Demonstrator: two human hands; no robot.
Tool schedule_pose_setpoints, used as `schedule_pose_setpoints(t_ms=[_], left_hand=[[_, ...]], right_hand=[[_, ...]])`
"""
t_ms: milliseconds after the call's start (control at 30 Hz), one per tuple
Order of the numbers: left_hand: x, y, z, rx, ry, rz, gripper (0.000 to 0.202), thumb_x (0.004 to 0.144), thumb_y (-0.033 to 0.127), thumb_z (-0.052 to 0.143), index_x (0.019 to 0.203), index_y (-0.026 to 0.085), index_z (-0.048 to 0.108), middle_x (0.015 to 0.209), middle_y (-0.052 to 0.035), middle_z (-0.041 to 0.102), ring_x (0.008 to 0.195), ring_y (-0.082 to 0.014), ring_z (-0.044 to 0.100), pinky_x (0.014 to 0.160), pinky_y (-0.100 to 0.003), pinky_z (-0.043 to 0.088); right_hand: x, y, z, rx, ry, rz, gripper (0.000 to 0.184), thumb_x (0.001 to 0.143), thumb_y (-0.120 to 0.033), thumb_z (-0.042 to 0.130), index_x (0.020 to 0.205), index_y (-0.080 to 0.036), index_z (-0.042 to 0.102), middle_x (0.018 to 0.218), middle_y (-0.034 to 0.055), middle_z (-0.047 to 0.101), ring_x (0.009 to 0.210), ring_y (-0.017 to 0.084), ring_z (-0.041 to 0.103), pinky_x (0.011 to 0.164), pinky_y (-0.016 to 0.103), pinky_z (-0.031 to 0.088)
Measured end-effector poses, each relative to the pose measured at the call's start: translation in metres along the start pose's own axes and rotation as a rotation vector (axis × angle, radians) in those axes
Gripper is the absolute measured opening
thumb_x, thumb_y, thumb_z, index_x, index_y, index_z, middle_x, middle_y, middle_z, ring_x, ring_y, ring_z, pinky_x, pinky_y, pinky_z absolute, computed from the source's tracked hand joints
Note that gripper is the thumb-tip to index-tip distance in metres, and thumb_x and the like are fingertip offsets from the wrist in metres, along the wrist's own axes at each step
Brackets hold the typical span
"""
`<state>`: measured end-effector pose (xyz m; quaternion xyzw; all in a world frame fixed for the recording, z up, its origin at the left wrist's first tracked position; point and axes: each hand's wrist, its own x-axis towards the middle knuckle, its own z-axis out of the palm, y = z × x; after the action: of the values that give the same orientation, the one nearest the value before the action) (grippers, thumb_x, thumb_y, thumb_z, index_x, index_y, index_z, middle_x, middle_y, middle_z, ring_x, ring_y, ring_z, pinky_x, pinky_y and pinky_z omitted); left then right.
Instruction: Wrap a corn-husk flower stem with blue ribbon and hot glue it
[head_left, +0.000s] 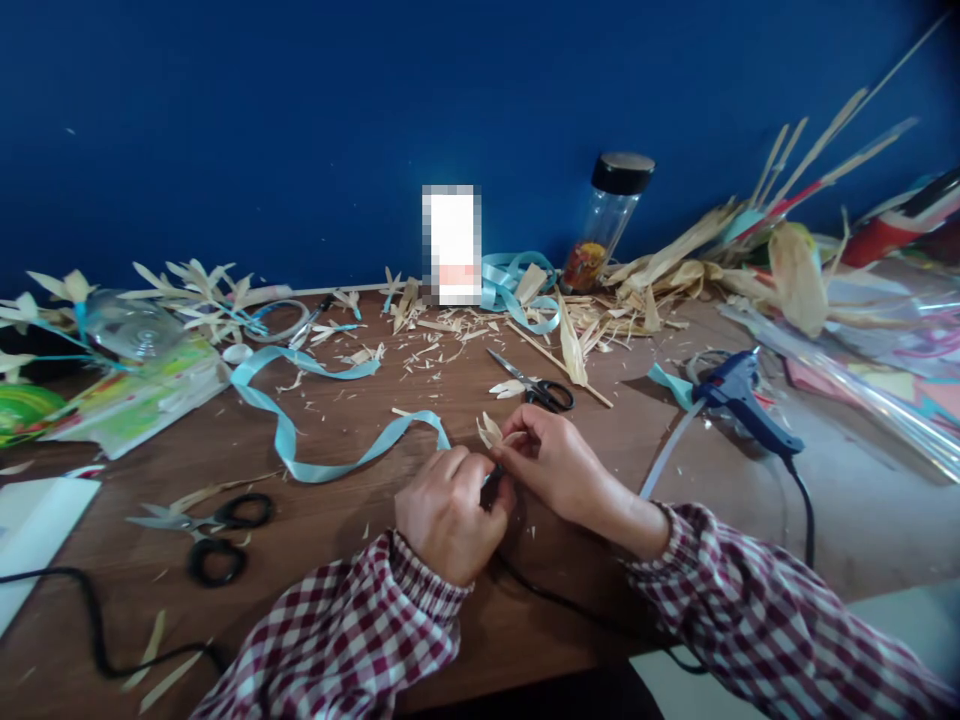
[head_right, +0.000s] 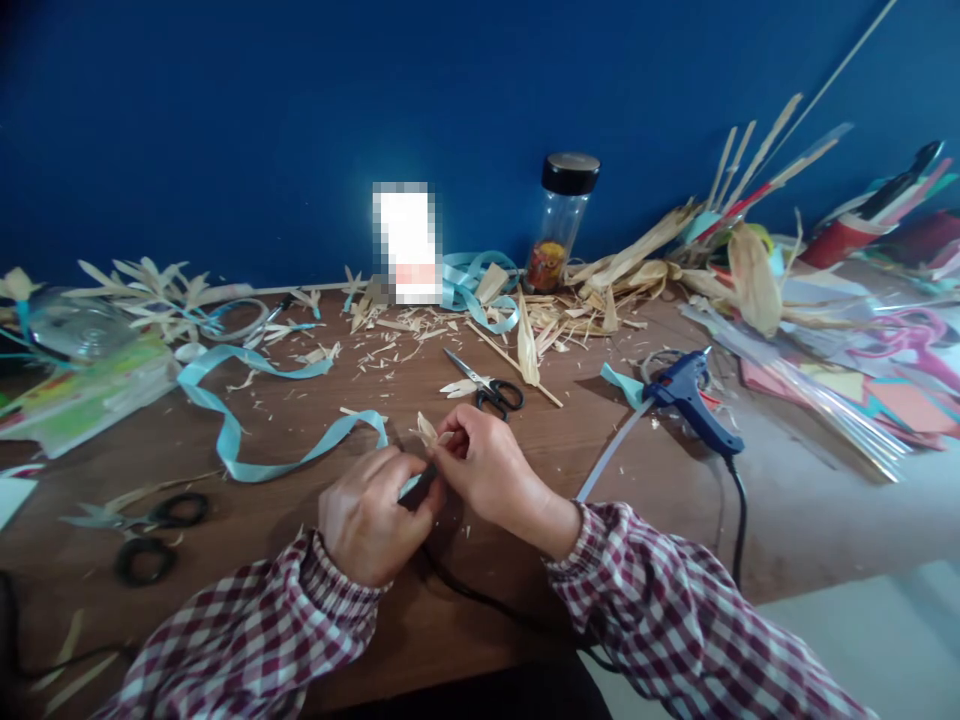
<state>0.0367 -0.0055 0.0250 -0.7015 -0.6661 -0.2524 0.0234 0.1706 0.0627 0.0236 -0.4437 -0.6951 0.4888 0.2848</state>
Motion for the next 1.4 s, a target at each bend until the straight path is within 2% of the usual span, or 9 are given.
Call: schedule_pose_setpoints(t_ms=[167, 267, 500, 600, 733, 833, 967, 1200, 1400], left_hand=[[0.002, -0.001, 0.004, 0.08, 0.036, 0.07, 0.018, 0.082, 0.027, 0.056, 0.067, 0.019, 0.061, 0.067, -0.0034, 0.061, 0.07, -0.0191, 0.058, 0.061, -0.031, 0.035], [0.003, -0.003, 0.007, 0.091, 0.08, 0.08, 0.018, 0.082, 0.028, 0.057, 0.067, 0.019, 0.061, 0.066, -0.0026, 0.06, 0.069, -0.0191, 0.057, 0.061, -0.031, 0.036], [0.005, -0.005, 0.011, 0.111, 0.081, 0.078, 0.015, 0.081, 0.025, 0.058, 0.068, 0.019, 0.062, 0.066, -0.0025, 0.06, 0.069, -0.0195, 0.058, 0.061, -0.031, 0.036], [0.007, -0.005, 0.011, 0.12, 0.118, 0.063, 0.018, 0.082, 0.027, 0.057, 0.067, 0.02, 0.063, 0.065, -0.0025, 0.06, 0.068, -0.0192, 0.058, 0.059, -0.031, 0.035], [0.012, -0.007, 0.007, 0.09, 0.136, -0.01, 0.017, 0.079, 0.028, 0.058, 0.064, 0.02, 0.062, 0.064, -0.0027, 0.062, 0.067, -0.0189, 0.06, 0.059, -0.03, 0.037], [0.015, -0.009, 0.002, -0.069, 0.081, -0.109, 0.013, 0.073, 0.028, 0.062, 0.064, 0.019, 0.062, 0.065, -0.0018, 0.064, 0.064, -0.0175, 0.06, 0.058, -0.027, 0.039], [0.017, -0.008, -0.004, -0.336, -0.041, -0.24, 0.009, 0.07, 0.027, 0.062, 0.066, 0.019, 0.065, 0.063, -0.0001, 0.066, 0.058, -0.0149, 0.059, 0.057, -0.025, 0.042], [0.017, -0.001, -0.006, -0.472, -0.146, -0.342, 0.01, 0.067, 0.026, 0.063, 0.069, 0.017, 0.066, 0.061, -0.0002, 0.066, 0.055, -0.0141, 0.058, 0.057, -0.024, 0.043], [0.017, -0.003, -0.008, -0.663, -0.292, -0.474, 0.015, 0.065, 0.03, 0.063, 0.07, 0.016, 0.066, 0.058, 0.0006, 0.062, 0.053, -0.0133, 0.054, 0.052, -0.022, 0.041]], right_hand=[[0.0, -0.006, 0.004, -0.075, 0.068, 0.006, 0.008, 0.076, -0.02, 0.062, 0.078, -0.018, 0.055, 0.064, -0.0016, 0.059, 0.057, 0.011, 0.052, 0.051, 0.021, 0.038], [0.001, -0.01, 0.004, -0.118, 0.109, -0.003, 0.006, 0.074, -0.018, 0.061, 0.075, -0.017, 0.055, 0.063, -0.002, 0.059, 0.057, 0.011, 0.052, 0.051, 0.021, 0.038], [0.003, -0.007, 0.006, -0.119, 0.165, -0.015, 0.009, 0.072, -0.017, 0.062, 0.072, -0.018, 0.053, 0.061, -0.0034, 0.056, 0.055, 0.011, 0.051, 0.051, 0.022, 0.037], [0.004, -0.005, 0.008, -0.052, 0.147, -0.028, 0.008, 0.074, -0.019, 0.062, 0.073, -0.018, 0.053, 0.062, -0.0038, 0.054, 0.056, 0.011, 0.049, 0.051, 0.022, 0.037], [0.008, -0.004, 0.005, 0.199, 0.066, -0.016, 0.015, 0.076, -0.027, 0.064, 0.081, -0.017, 0.055, 0.068, -0.0024, 0.055, 0.061, 0.011, 0.051, 0.055, 0.023, 0.04], [0.009, -0.006, -0.001, 0.391, -0.099, 0.035, 0.024, 0.074, -0.034, 0.07, 0.083, -0.016, 0.056, 0.074, -0.0006, 0.058, 0.066, 0.012, 0.054, 0.059, 0.024, 0.041], [0.009, -0.007, -0.01, 0.534, -0.314, 0.212, 0.029, 0.071, -0.04, 0.073, 0.077, -0.015, 0.06, 0.069, -0.0016, 0.059, 0.06, 0.009, 0.052, 0.056, 0.022, 0.039], [0.011, -0.002, -0.009, 0.764, -0.225, 0.321, 0.036, 0.059, -0.026, 0.084, 0.079, -0.018, 0.055, 0.07, -0.0034, 0.061, 0.061, 0.009, 0.055, 0.055, 0.02, 0.039], [0.011, -0.003, -0.012, 0.772, -0.182, 0.36, 0.043, 0.052, -0.024, 0.086, 0.077, -0.018, 0.052, 0.06, -0.0065, 0.059, 0.053, 0.008, 0.054, 0.054, 0.02, 0.039]])
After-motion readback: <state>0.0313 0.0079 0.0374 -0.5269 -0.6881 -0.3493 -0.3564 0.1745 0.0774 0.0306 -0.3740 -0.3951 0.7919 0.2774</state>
